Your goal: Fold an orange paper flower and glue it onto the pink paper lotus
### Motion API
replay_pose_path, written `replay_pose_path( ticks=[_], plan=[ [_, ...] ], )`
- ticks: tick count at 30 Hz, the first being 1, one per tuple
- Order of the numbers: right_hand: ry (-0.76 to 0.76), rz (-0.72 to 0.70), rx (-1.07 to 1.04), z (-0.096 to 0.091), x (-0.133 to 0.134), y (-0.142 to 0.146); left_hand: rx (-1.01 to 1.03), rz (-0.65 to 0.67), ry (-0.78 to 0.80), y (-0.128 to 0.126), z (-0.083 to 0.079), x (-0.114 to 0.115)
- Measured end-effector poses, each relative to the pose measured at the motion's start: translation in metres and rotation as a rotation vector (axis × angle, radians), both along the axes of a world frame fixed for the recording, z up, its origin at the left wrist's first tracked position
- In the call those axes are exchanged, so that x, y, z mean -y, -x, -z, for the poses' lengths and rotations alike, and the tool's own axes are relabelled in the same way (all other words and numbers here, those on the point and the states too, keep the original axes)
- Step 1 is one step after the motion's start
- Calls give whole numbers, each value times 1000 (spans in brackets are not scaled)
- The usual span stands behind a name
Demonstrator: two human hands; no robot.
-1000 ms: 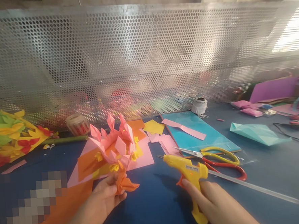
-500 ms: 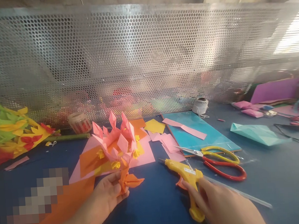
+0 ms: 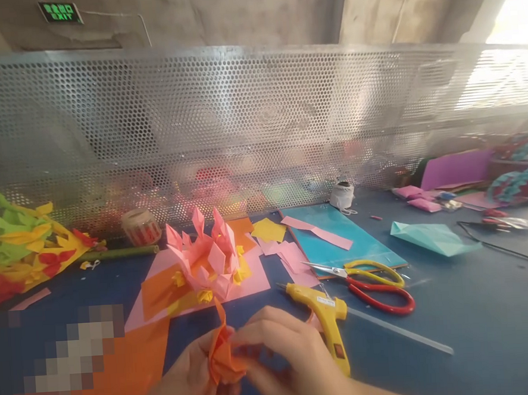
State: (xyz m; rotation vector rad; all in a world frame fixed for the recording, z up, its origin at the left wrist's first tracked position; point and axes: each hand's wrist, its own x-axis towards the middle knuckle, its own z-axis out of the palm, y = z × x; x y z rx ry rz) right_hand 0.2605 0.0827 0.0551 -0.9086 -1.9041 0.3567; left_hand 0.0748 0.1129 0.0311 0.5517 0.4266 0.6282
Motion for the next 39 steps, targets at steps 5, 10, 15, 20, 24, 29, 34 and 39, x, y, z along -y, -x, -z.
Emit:
replay_pose_path(
  ticks=[5,10,15,20,24,29,34,39],
  plan=[
    [-40,-45,-55,2,-1,6,2,-8,20,1,4,2],
    [-55,-20,-53,8,-1,5,-63,-29,-7,-3,13,2],
    [17,102,-115,6,-10,-1,-224,-131,-194,-3,9,-11],
    [128,230,-214,-2,-22,-12,-523,-356,-668,19,-32,-28],
    [263,253,-210,-2,-27,-11,-1198,-519,-1345,25,-67,-46],
    [482,217,-105,11,-37,-4,-1431,-179,-1416,8,-101,-76],
    [586,246,-59,22,-52,8,-1496,224,-1358,-10,-118,-107],
    [530,265,-10,25,-65,24,-1620,414,-1315,-20,-113,-119]
  ],
)
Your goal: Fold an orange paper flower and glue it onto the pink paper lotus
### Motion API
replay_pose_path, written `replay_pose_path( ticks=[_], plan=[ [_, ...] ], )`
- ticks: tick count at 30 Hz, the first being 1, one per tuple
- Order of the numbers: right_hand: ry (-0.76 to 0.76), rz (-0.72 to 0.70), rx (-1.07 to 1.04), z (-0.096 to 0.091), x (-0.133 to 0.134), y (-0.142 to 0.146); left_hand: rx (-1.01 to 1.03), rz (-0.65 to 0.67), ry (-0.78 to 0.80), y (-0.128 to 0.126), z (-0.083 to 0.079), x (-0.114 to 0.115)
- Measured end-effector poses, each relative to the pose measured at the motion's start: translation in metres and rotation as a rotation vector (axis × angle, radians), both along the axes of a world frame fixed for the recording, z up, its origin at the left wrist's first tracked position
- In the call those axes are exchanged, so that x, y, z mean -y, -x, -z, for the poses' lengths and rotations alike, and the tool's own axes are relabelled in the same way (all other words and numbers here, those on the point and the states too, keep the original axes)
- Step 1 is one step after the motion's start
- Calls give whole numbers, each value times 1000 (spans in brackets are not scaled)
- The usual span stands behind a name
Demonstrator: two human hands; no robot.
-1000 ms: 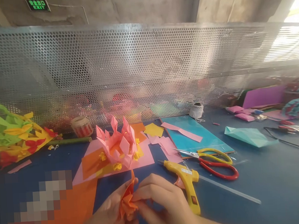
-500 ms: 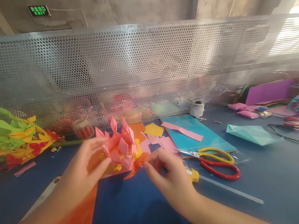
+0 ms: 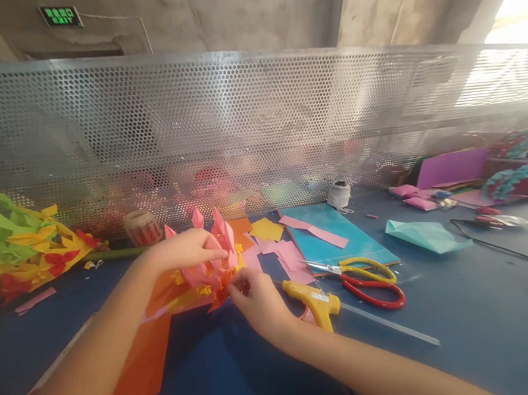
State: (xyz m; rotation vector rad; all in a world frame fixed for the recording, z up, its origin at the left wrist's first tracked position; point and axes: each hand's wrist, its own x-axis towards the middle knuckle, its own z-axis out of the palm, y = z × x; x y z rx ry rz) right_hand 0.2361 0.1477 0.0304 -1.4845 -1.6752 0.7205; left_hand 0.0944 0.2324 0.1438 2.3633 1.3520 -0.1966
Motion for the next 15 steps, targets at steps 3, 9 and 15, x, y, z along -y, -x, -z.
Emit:
replay_pose_path(
  ticks=[3,9,15],
  plan=[
    [-45,-3,32,3,-4,4,-26,-5,13,-1,6,1],
    [-105,-18,92,6,-2,3,-34,37,82,-2,12,1],
    [-109,-38,99,16,-4,5,-29,83,117,-7,16,-2]
  ],
)
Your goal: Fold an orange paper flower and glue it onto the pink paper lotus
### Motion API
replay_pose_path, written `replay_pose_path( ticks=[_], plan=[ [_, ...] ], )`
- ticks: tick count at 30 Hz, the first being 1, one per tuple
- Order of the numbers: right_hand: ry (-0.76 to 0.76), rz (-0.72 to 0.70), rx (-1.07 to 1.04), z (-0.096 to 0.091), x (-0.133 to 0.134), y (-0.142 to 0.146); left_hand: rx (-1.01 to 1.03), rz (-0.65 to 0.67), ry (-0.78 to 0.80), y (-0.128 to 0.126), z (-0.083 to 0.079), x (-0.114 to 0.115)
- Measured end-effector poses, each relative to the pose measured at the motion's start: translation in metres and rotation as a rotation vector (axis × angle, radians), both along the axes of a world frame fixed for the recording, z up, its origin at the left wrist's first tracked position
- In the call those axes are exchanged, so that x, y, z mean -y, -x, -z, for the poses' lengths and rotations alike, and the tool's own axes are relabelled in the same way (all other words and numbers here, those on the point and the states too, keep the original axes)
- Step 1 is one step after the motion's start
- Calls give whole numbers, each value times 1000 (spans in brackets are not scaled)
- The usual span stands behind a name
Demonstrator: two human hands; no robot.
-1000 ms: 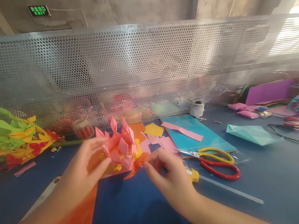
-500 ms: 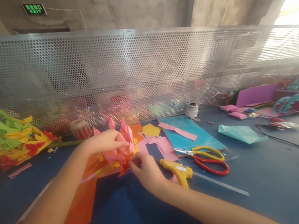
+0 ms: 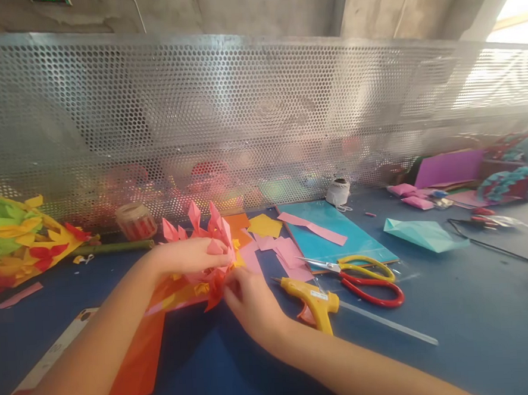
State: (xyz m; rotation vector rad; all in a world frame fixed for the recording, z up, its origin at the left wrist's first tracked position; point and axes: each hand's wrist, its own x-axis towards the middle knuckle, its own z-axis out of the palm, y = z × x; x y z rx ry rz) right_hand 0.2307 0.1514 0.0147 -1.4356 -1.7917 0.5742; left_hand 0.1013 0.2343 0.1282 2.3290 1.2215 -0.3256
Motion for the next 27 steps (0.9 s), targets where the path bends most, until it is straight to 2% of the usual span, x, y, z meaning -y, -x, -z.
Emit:
replay_pose_path(
  ticks=[11,27],
  plan=[
    [19,55,-4,5,-1,0,122,-14,17,-2,4,0],
    [73,67,-8,5,-3,0,27,-35,3,-6,-1,8]
  ],
)
